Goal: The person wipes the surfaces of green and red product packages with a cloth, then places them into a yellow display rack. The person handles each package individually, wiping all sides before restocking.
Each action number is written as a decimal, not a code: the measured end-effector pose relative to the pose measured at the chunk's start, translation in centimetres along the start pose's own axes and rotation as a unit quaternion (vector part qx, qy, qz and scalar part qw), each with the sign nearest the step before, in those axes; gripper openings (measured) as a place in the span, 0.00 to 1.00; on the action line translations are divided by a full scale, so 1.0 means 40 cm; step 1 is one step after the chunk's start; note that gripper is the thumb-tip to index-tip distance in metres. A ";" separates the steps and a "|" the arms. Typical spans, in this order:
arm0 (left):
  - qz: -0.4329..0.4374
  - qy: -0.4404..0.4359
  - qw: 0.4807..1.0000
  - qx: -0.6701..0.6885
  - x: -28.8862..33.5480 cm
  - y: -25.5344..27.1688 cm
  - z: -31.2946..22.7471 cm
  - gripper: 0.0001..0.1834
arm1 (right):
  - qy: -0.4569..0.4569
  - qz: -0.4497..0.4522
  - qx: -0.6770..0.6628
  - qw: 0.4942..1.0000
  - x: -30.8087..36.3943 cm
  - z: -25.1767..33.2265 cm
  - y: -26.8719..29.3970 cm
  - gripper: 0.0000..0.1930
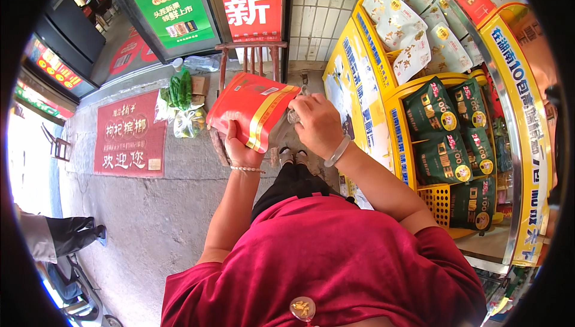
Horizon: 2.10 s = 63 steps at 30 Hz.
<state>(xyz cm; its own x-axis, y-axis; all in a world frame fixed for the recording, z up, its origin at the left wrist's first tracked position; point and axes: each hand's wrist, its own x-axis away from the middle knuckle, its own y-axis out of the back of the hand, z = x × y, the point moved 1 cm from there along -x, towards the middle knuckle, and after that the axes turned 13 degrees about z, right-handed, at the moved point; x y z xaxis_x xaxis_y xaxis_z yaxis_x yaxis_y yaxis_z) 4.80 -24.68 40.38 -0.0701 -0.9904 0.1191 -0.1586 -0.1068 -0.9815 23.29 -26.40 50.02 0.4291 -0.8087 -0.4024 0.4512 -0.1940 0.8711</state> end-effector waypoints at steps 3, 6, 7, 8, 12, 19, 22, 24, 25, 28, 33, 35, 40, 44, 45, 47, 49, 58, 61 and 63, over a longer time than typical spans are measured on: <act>0.021 0.012 1.000 0.006 -0.003 -0.003 -0.004 0.26 | -0.005 0.013 -0.040 0.999 0.013 0.005 -0.017 0.18; 0.013 -0.004 1.000 0.004 -0.022 0.008 -0.012 0.26 | -0.023 0.051 -0.105 0.993 0.024 0.021 -0.027 0.15; 0.013 -0.011 1.000 -0.005 -0.029 0.012 -0.013 0.25 | -0.035 0.103 -0.130 0.986 0.025 0.027 -0.028 0.14; 0.013 -0.021 1.000 -0.013 -0.035 0.017 -0.015 0.24 | -0.043 0.147 -0.154 0.976 0.025 0.032 -0.025 0.13; 0.034 -0.050 0.998 -0.025 -0.047 0.018 -0.038 0.23 | -0.107 0.251 -0.258 0.927 0.016 0.026 0.034 0.12; 0.067 -0.030 0.997 -0.011 -0.013 -0.030 -0.012 0.23 | 0.037 0.001 -0.210 0.977 -0.044 0.092 0.041 0.19; 0.127 0.076 0.987 0.062 -0.012 -0.035 -0.022 0.22 | 0.120 0.085 -0.053 0.988 -0.034 0.145 -0.023 0.23; 0.145 0.101 0.981 0.080 -0.014 -0.031 -0.027 0.22 | 0.129 0.086 -0.019 0.988 -0.031 0.140 -0.045 0.24; 0.127 0.092 0.985 0.068 -0.014 -0.028 -0.030 0.22 | 0.122 0.079 -0.037 0.989 -0.030 0.132 -0.050 0.24; 0.103 0.075 0.991 0.032 -0.006 -0.023 -0.034 0.22 | 0.086 0.078 -0.080 0.990 -0.032 0.102 -0.055 0.24; 0.137 0.099 0.985 0.020 0.009 -0.032 -0.022 0.24 | 0.054 0.054 -0.079 0.994 -0.049 0.072 -0.042 0.24; 0.114 0.132 0.984 0.022 0.022 -0.031 -0.015 0.26 | 0.043 0.041 -0.083 0.995 -0.057 0.063 -0.030 0.24; 0.081 0.173 0.982 0.003 0.054 -0.016 0.028 0.25 | 0.009 0.023 -0.070 0.997 -0.082 0.052 -0.015 0.17; 0.086 0.183 0.979 0.007 0.058 -0.005 0.042 0.24 | 0.040 0.042 -0.100 0.993 -0.083 0.055 -0.009 0.23; 0.079 0.179 0.981 -0.001 0.058 -0.002 0.037 0.25 | 0.037 0.045 -0.154 0.986 -0.078 0.048 -0.003 0.25; 0.087 0.189 0.978 -0.009 0.061 0.004 0.027 0.25 | -0.013 0.037 -0.273 0.961 -0.068 0.018 0.010 0.28; 0.066 0.202 0.977 -0.012 0.066 0.013 0.013 0.26 | -0.086 -0.043 -0.335 0.937 -0.046 -0.027 0.027 0.28; 0.092 0.248 0.964 -0.017 0.067 0.045 -0.002 0.25 | -0.304 0.183 -0.754 0.552 0.098 -0.124 -0.104 0.20; 0.076 0.249 0.962 -0.084 0.063 0.047 -0.020 0.24 | -0.243 0.196 -0.814 0.490 0.122 -0.109 -0.124 0.21; 0.074 0.231 0.960 -0.142 0.059 0.044 -0.029 0.22 | -0.242 0.179 -0.819 0.489 0.134 -0.101 -0.124 0.22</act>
<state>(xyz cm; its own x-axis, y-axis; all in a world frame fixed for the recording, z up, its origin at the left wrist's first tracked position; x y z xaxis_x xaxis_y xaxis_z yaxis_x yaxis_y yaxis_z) 3.19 -27.10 39.10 -0.5311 -0.8415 0.0995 -0.3708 0.1253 -0.9202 26.49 -27.53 42.39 0.6533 -0.7419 0.1510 0.6057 0.3924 -0.6922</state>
